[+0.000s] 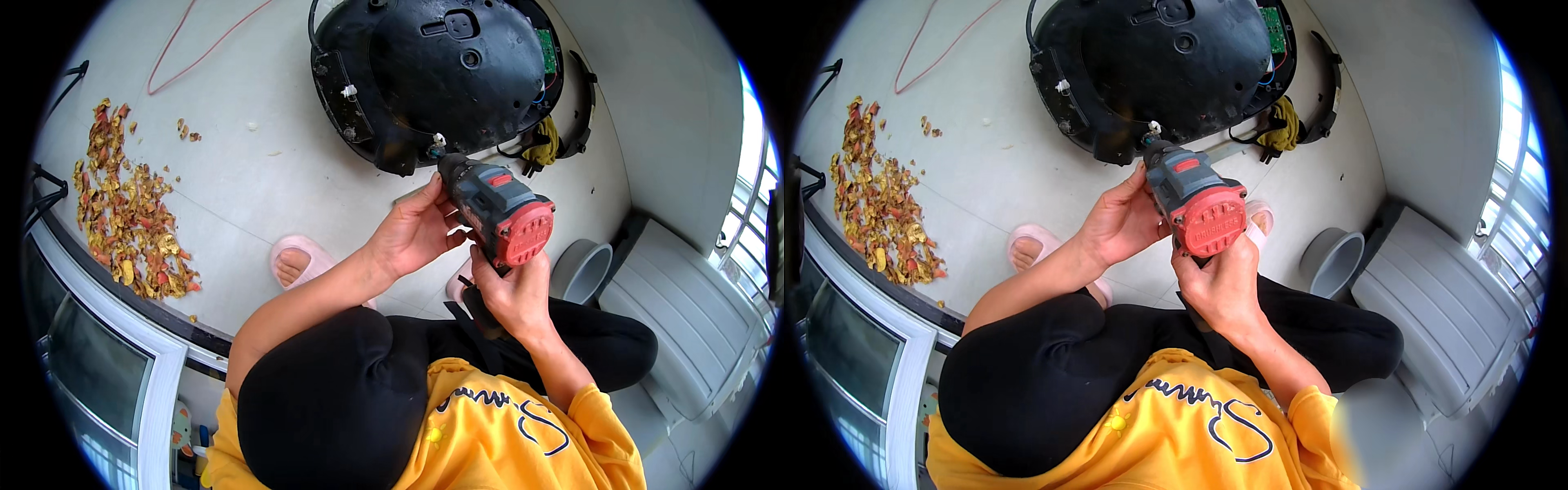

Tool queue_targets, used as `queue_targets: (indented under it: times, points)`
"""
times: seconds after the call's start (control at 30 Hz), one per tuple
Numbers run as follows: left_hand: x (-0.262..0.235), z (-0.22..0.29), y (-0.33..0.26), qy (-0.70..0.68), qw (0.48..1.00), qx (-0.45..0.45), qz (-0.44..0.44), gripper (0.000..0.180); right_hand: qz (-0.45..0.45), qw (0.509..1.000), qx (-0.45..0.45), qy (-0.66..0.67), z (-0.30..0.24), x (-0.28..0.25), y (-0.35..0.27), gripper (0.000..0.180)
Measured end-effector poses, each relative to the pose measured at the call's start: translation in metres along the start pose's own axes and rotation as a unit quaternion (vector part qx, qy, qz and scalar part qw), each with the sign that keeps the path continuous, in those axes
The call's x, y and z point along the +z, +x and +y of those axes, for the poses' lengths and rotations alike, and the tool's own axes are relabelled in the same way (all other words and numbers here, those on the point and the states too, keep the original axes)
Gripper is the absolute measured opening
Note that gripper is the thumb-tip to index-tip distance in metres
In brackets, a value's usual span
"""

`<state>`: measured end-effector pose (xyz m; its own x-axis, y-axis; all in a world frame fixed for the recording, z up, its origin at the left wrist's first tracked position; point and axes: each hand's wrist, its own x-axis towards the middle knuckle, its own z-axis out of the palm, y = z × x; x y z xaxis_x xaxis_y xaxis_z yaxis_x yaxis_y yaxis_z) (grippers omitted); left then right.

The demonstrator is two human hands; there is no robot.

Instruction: The person disassembles a black circular electronic device using a cordless drill and a screwdriver. They remove screws, detach a cover, and manipulate internal components including a circuit board and wires. The person then reassembles the device by replacing the cover and tightening screws.

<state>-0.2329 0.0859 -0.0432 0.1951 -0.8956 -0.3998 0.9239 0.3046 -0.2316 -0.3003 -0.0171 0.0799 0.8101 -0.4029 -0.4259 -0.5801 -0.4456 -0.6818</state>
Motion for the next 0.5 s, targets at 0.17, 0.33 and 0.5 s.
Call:
queue_targets:
  times: [0.17,0.33,0.5]
  points:
    - [-0.007,0.009,0.004,0.004,1.000,-0.017,0.016,0.047,-0.025,0.999,0.026,0.002,-0.003,0.004,0.002,0.022]
    - [-0.022,0.014,0.019,-0.016,1.000,-0.002,0.017,0.050,-0.114,0.972,-0.102,-0.179,-0.001,-0.027,0.020,0.070]
    - [-0.014,0.008,0.027,-0.059,0.996,0.030,0.056,0.044,-0.242,0.826,-0.264,-0.436,-0.021,-0.055,0.051,0.078]
